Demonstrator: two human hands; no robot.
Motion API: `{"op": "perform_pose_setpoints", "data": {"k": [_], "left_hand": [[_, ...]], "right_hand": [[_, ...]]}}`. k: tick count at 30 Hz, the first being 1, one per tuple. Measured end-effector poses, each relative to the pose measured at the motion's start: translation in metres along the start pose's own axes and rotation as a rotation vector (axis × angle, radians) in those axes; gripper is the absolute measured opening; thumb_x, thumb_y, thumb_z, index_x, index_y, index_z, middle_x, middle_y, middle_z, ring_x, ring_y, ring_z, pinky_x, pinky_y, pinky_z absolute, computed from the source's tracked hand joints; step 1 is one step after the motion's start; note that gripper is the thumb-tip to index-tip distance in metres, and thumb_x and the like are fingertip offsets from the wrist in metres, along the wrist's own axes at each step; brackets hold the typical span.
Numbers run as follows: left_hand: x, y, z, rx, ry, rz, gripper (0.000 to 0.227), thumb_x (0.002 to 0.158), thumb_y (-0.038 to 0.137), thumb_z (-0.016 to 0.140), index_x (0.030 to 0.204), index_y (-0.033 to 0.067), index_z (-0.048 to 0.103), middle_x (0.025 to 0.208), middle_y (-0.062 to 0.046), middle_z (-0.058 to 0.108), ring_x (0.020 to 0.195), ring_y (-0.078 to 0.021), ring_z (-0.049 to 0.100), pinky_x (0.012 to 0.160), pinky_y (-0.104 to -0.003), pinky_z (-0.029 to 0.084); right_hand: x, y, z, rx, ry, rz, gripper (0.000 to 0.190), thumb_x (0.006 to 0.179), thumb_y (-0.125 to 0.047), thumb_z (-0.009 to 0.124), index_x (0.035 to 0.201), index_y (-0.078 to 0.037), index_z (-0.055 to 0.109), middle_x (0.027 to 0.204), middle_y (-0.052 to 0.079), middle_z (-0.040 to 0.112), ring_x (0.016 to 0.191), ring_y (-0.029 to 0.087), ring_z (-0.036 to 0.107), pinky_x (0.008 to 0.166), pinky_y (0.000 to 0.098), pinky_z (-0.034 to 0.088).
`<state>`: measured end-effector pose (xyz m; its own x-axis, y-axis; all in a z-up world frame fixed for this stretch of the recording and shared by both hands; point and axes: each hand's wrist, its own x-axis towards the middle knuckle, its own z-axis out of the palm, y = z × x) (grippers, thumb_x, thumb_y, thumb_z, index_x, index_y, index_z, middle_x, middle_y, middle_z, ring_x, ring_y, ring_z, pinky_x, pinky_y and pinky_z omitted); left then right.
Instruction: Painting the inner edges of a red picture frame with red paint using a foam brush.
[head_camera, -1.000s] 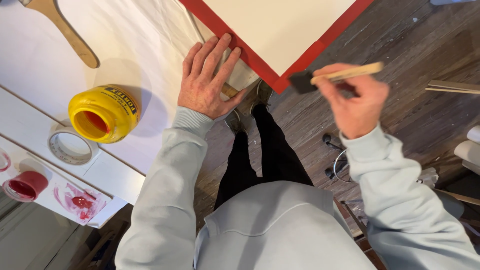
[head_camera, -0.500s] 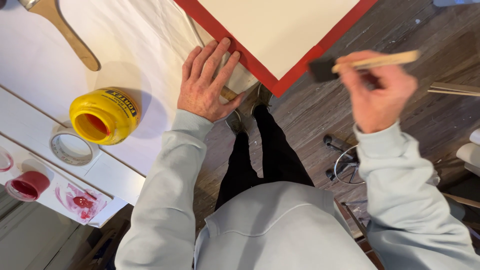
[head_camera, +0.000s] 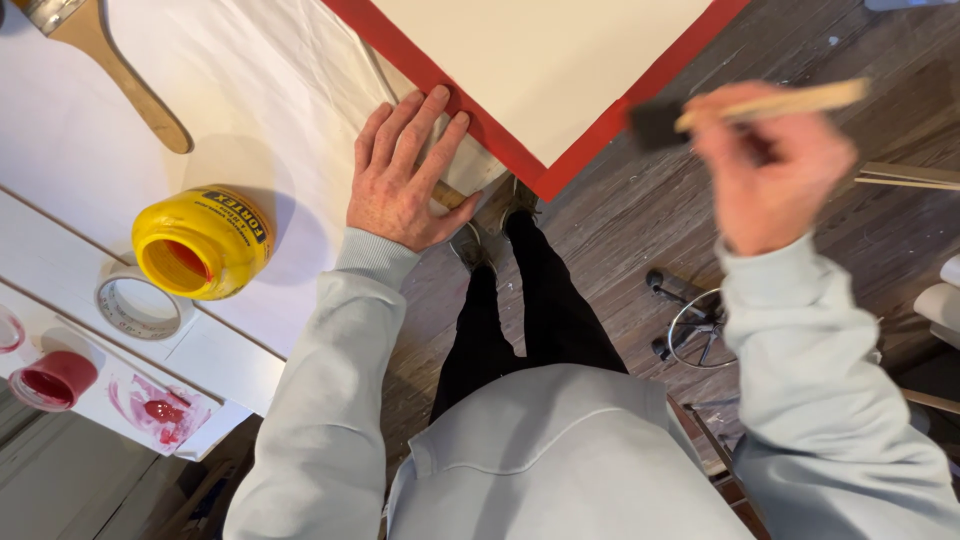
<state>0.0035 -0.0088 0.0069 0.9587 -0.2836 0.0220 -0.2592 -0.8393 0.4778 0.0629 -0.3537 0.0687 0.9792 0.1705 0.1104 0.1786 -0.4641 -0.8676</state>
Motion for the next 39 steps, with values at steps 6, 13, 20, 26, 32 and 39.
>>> {"op": "perform_pose_setpoints", "data": {"k": [6, 13, 20, 26, 32, 39], "left_hand": [[0.001, 0.001, -0.002, 0.008, -0.011, -0.005, 0.095, 0.075, 0.031, 0.104, 0.157, 0.0167, 0.059, 0.169, -0.01, 0.044, 0.156, -0.0315, 0.044, 0.134, -0.053, 0.029], [0.0, -0.001, 0.003, 0.001, -0.013, -0.011, 0.095, 0.075, 0.034, 0.103, 0.157, 0.0186, 0.059, 0.169, -0.009, 0.044, 0.157, -0.0313, 0.043, 0.135, -0.053, 0.029], [0.003, 0.003, 0.0, -0.009, 0.006, -0.016, 0.09, 0.077, 0.033, 0.102, 0.156, 0.0167, 0.061, 0.168, -0.01, 0.047, 0.156, -0.0317, 0.044, 0.134, -0.053, 0.03], [0.001, -0.002, 0.004, -0.002, 0.015, 0.016, 0.092, 0.077, 0.033, 0.1, 0.157, 0.0147, 0.058, 0.168, -0.013, 0.044, 0.155, -0.0334, 0.046, 0.134, -0.054, 0.031], [-0.007, -0.004, 0.016, 0.047, -0.007, -0.028, 0.1, 0.08, 0.041, 0.102, 0.162, 0.0187, 0.05, 0.171, -0.015, 0.038, 0.157, -0.0342, 0.044, 0.136, -0.055, 0.029], [-0.009, -0.007, 0.013, 0.078, -0.007, -0.01, 0.104, 0.086, 0.046, 0.105, 0.164, 0.0169, 0.042, 0.171, -0.014, 0.036, 0.158, -0.0331, 0.044, 0.138, -0.052, 0.028]], "right_hand": [[-0.01, -0.012, 0.018, 0.0, -0.074, 0.107, 0.014, 0.105, 0.005, 0.083, 0.117, 0.009, 0.079, 0.095, 0.012, 0.076, 0.066, 0.013, 0.048, 0.064, 0.0254, 0.038], [0.027, 0.031, -0.036, 0.027, 0.056, -0.123, 0.014, 0.121, 0.026, 0.071, 0.133, 0.023, 0.065, 0.117, 0.04, 0.075, 0.088, 0.039, 0.072, 0.078, 0.0422, 0.062], [-0.011, 0.017, -0.019, 0.075, 0.059, 0.046, 0.017, 0.113, 0.016, 0.074, 0.129, 0.014, 0.068, 0.114, 0.027, 0.077, 0.082, 0.025, 0.069, 0.075, 0.0303, 0.057], [-0.039, 0.03, -0.009, 0.992, 0.222, 0.62, 0.022, 0.111, -0.014, 0.069, 0.132, -0.007, 0.07, 0.111, 0.007, 0.079, 0.079, 0.008, 0.073, 0.067, 0.0195, 0.066], [-0.059, 0.011, -0.003, 1.065, 0.202, 0.659, 0.02, 0.114, -0.018, 0.065, 0.132, -0.008, 0.067, 0.103, 0.002, 0.076, 0.08, 0.005, 0.071, 0.071, 0.0162, 0.064], [-0.072, -0.025, 0.038, 0.501, 0.146, 0.545, 0.019, 0.109, -0.006, 0.067, 0.128, -0.006, 0.063, 0.115, 0.013, 0.077, 0.085, 0.011, 0.068, 0.07, 0.0208, 0.06]]}}
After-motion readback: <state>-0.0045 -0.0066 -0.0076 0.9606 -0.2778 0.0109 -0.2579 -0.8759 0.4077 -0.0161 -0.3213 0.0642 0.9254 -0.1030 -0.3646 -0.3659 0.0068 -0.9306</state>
